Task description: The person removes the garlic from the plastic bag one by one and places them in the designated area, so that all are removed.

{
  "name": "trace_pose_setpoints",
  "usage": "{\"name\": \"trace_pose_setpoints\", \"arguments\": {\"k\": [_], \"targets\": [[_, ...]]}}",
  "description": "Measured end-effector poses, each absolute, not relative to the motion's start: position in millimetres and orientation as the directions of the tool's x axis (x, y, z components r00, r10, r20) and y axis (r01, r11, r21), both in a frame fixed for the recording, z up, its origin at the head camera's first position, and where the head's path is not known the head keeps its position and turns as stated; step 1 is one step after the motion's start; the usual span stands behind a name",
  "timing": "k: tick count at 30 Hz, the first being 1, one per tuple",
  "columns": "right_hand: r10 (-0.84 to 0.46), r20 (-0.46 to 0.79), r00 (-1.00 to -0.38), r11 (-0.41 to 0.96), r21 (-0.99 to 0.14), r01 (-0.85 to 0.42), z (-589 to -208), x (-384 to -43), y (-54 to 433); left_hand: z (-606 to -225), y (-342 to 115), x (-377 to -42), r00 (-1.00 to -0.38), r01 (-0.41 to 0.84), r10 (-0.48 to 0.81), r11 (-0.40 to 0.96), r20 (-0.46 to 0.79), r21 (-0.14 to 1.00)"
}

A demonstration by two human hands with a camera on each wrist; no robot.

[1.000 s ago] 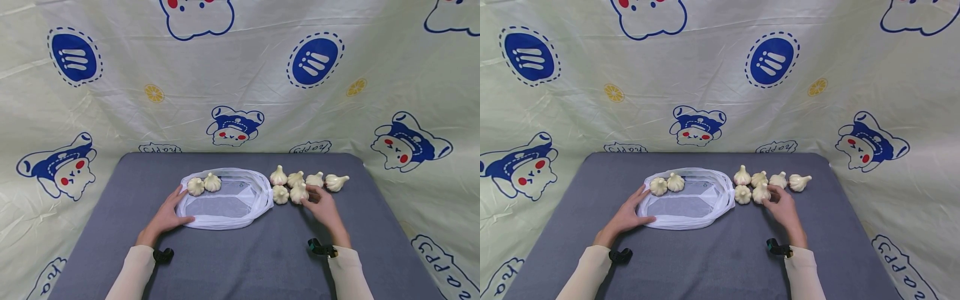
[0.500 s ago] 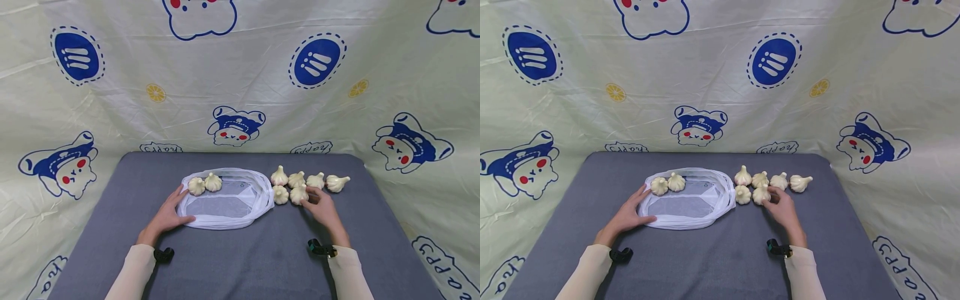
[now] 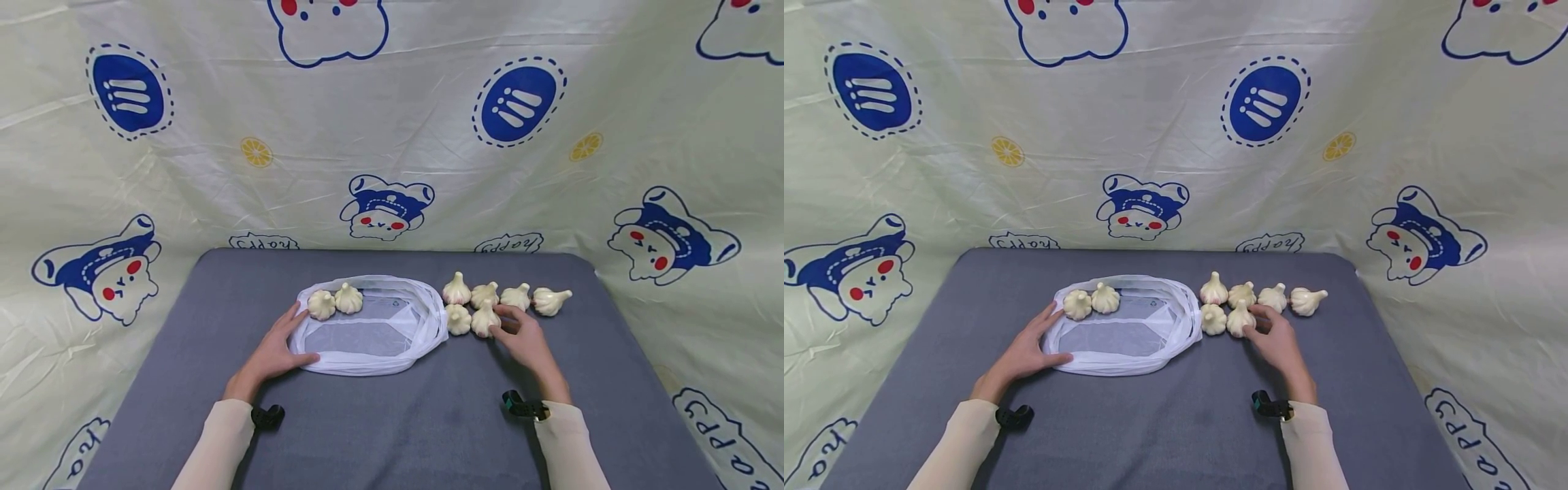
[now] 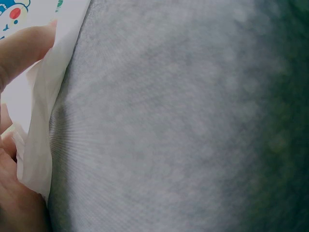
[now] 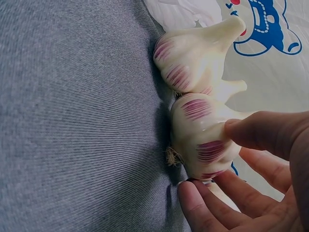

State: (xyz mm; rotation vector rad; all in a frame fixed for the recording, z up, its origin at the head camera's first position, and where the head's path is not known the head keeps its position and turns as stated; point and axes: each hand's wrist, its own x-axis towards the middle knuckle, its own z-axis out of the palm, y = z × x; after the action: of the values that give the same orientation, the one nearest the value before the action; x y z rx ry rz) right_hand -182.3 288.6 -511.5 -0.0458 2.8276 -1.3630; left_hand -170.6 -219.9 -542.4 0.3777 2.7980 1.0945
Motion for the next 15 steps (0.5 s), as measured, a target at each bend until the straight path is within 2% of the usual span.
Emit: {"name": "trace_pose_setpoints", "arguments": {"k": [8,15], "targets": [[-0.028,0.0,-1.0,0.621,-0.784,-0.018,-513,-181,290,-543,-219,-171,-0.963,0.183,0.267,0.707,-0.019,0.683],[-0.03,0.001,-1.0,0.611,-0.791,-0.019,-498,-178,289,-544,-220,-171,-0.964,0.194,0.267,0.705,-0.001,0.682]]}}
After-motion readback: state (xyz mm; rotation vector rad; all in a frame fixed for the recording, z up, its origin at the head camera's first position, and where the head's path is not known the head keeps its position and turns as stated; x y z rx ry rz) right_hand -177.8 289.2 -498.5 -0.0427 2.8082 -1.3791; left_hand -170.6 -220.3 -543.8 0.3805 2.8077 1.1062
